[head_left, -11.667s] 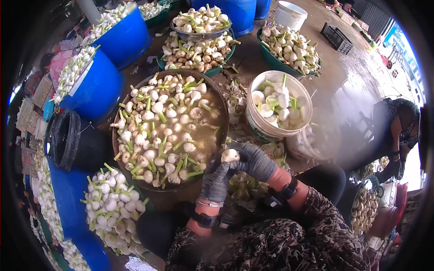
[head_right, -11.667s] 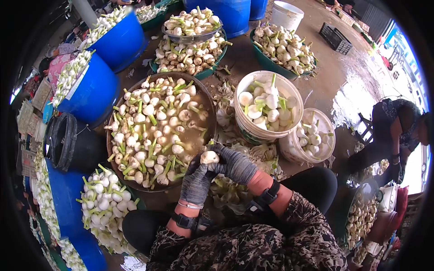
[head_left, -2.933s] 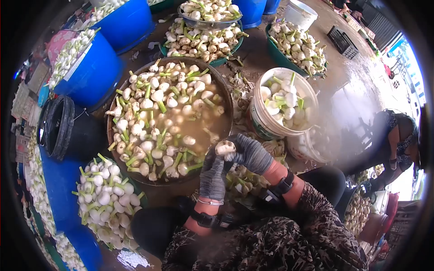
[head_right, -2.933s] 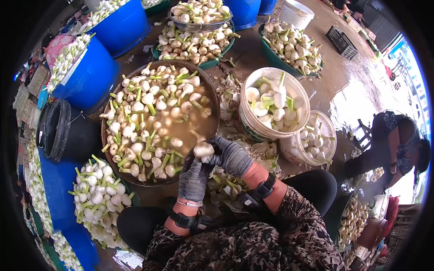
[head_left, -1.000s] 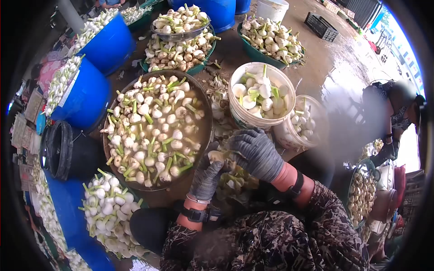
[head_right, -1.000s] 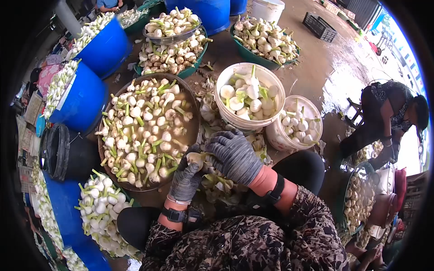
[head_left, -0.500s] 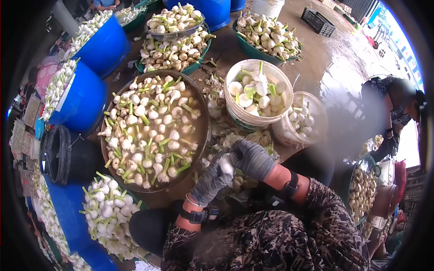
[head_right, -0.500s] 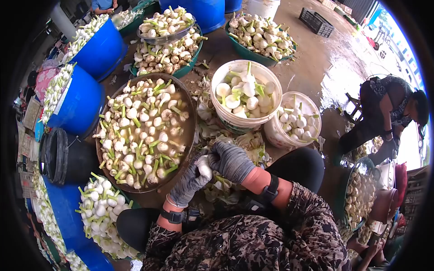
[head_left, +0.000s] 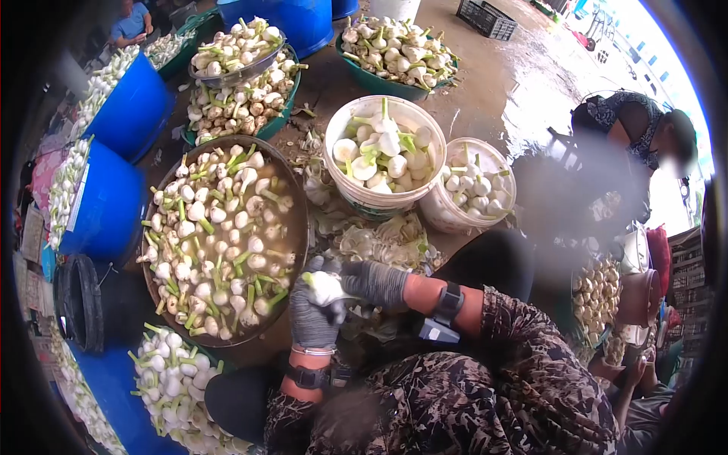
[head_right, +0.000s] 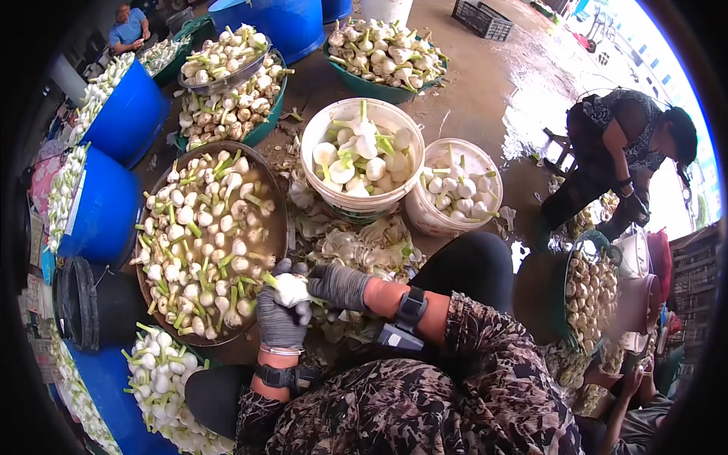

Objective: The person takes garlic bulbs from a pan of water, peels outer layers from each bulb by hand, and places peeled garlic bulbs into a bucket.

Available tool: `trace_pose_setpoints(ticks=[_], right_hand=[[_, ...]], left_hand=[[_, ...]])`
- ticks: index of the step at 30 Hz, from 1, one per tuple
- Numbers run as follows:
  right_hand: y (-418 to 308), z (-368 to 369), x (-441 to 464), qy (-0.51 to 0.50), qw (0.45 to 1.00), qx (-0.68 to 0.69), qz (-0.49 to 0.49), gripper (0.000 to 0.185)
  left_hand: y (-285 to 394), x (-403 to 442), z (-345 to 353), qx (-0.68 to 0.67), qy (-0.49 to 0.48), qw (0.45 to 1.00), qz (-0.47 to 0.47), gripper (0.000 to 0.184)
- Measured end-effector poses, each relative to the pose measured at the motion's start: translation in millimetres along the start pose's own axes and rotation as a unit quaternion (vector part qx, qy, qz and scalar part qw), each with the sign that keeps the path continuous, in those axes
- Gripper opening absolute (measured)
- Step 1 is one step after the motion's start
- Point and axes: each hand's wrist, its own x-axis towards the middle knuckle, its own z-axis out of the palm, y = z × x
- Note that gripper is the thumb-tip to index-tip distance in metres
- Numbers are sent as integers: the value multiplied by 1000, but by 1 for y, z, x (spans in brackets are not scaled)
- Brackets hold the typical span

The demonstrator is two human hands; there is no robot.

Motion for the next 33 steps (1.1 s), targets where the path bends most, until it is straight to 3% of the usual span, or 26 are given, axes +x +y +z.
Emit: trace_pose_setpoints(ticks=[2,3,5,8,9,10,11,12,13,14,16,18,19,20,22,24,27,28,29,30,32,33], right_hand=[[39,5,20,62,947,-270,-164,22],[71,8,42,79,921,-321,-205,22],[33,3,14,25,907,-411,-86,29],[17,-7,-8,53,905,-422,-14,37],[16,-8,-10,115,906,-405,-45,41],[15,-8,-9,113,904,-410,-48,41],[15,-5,-6,196,906,-323,-192,42],[14,-2,-4,270,878,-221,-329,43],[11,-5,0,230,878,-180,-378,38],[6,-6,-3,222,879,-181,-382,38],[-3,-8,-16,174,955,-113,-212,30],[-2,-25,-19,310,889,-34,-335,15],[-12,-52,-29,402,833,-164,-343,9],[-18,-80,-44,490,776,-312,-247,10],[-27,-143,-64,515,730,-446,-49,25],[-28,-158,-71,528,649,-545,-59,29],[-81,-104,-41,476,691,-528,-127,30],[-87,-86,-16,407,759,-484,-156,28],[-78,-72,14,332,782,-482,-214,26],[-79,-52,45,224,824,-482,-195,27],[-65,-10,109,89,829,-531,-153,38],[-48,6,149,66,802,-576,-143,40]], left_hand=[[3,2,3,-57,37,998,-3,37],[0,7,-5,-50,22,998,4,37],[1,14,-20,-46,67,996,23,35],[13,20,-20,50,128,986,89,35],[11,21,-22,100,116,984,92,35],[9,22,-24,148,106,979,97,36],[-2,32,-53,358,86,921,128,36],[-8,20,-30,380,96,916,89,36],[-14,9,-6,401,103,909,50,35],[-31,18,-34,384,69,918,73,33],[-35,9,-11,286,34,957,26,30],[-27,5,-7,276,-11,961,15,28],[-25,8,-10,288,-14,956,52,28],[-24,7,-17,267,16,962,57,30],[-18,6,-27,213,61,975,34,32],[-15,7,-35,184,72,979,47,31],[-12,4,-38,176,100,978,49,24],[-13,4,-38,174,105,978,52,24],[-13,5,-39,174,102,976,85,23],[-13,6,-39,175,102,972,118,22],[-5,4,-32,222,127,958,132,21],[-4,6,-33,259,142,937,185,21]])
